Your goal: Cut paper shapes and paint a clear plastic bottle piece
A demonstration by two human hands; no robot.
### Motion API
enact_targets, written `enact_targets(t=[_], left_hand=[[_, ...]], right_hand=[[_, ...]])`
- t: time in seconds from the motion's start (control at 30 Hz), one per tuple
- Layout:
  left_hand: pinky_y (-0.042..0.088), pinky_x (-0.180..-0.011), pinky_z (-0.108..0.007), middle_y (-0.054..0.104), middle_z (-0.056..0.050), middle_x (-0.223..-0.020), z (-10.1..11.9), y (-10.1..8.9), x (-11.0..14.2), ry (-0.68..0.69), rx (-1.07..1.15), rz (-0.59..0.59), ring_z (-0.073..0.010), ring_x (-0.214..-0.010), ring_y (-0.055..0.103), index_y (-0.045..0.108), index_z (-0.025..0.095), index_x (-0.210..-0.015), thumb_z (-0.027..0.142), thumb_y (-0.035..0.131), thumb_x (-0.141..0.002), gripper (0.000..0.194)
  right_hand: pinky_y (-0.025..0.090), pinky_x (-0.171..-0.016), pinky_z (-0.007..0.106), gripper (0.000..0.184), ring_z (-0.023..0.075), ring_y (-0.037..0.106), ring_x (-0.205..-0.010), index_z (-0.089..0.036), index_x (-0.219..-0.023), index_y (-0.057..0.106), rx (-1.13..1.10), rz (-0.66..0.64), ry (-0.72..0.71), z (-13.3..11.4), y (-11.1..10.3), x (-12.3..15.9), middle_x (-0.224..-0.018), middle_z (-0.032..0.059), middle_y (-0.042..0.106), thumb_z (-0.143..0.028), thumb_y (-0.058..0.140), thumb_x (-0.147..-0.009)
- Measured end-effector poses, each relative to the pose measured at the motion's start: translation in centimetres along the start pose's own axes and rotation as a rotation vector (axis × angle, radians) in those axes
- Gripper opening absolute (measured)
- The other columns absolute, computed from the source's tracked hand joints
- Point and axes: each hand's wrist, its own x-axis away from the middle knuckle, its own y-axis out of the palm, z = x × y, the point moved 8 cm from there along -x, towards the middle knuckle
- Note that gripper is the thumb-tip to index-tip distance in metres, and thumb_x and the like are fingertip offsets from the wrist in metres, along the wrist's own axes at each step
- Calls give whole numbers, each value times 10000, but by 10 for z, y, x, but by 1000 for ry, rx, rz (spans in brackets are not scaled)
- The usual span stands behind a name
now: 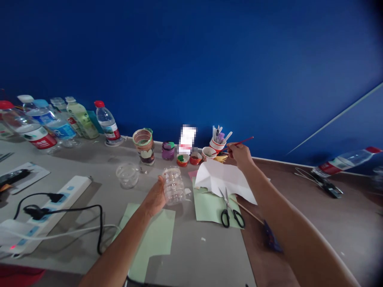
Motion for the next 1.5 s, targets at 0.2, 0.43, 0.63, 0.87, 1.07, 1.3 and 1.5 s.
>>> enact_targets(t=[0.2, 0.43, 0.63, 0.87, 1.07, 1.3, 1.5], left_hand=[[535, -809, -312, 722, -98, -1002, 1, -1, 1, 57, -75, 38, -202, -900, 680, 637, 152, -1192, 657, 666, -735, 682], [516, -764, -275, 710, -70, -926, 0, -4, 0, 61, -94, 32, -178, -850, 660, 637, 175, -1204, 676, 640, -743, 681], [511, -812, -318, 696, -101, -982, -1, -6, 0, 40, -132, 54, -226, -948, 649, 607, 170, -1256, 706, 632, -726, 754], [513, -761, -282, 691, -86, -943, 1, -3, 0, 38, -113, 62, -212, -925, 648, 607, 159, -1230, 690, 677, -700, 753], [506, -783, -298, 696, -72, -932, 0, -2, 0, 28, -78, 21, -205, -895, 651, 611, 188, -1222, 655, 696, -711, 698], [501, -784, -287, 701, -79, -964, -2, -5, -1, 34, -64, 20, -186, -864, 650, 617, 184, -1211, 651, 663, -742, 664], [506, -754, -271, 694, -67, -922, -2, -6, -1, 42, -70, 23, -168, -820, 645, 617, 167, -1202, 654, 666, -738, 675]], right_hand=[[357, -392, 211, 132, 83, 462, -412, -147, -735, 684, 41, 18, -149, -29, -8, 11, -517, -22, 567, -269, 633, -738], [386, -431, 232, 201, 97, 464, -430, -152, -742, 677, 58, 66, -243, -33, -19, 24, -523, -26, 556, -339, 606, -760], [362, -434, 242, 210, 104, 460, -432, -154, -742, 677, 93, 88, -276, -38, -32, 32, -518, -26, 552, -354, 615, -754], [331, -419, 238, 223, 109, 457, -428, -152, -745, 677, 105, 80, -268, -36, -34, 35, -496, -24, 541, -364, 607, -758], [340, -425, 236, 240, 108, 468, -445, -163, -743, 666, 59, 95, -265, -34, -40, 35, -507, -21, 553, -402, 646, -748], [340, -406, 221, 244, 83, 454, -418, -156, -721, 668, -97, 90, -202, -30, -39, 34, -506, -30, 562, -392, 730, -719], [400, -436, 215, 261, 79, 483, -444, -180, -795, 623, -365, 109, -90, -26, -49, 44, -561, -37, 572, -428, 695, -758]])
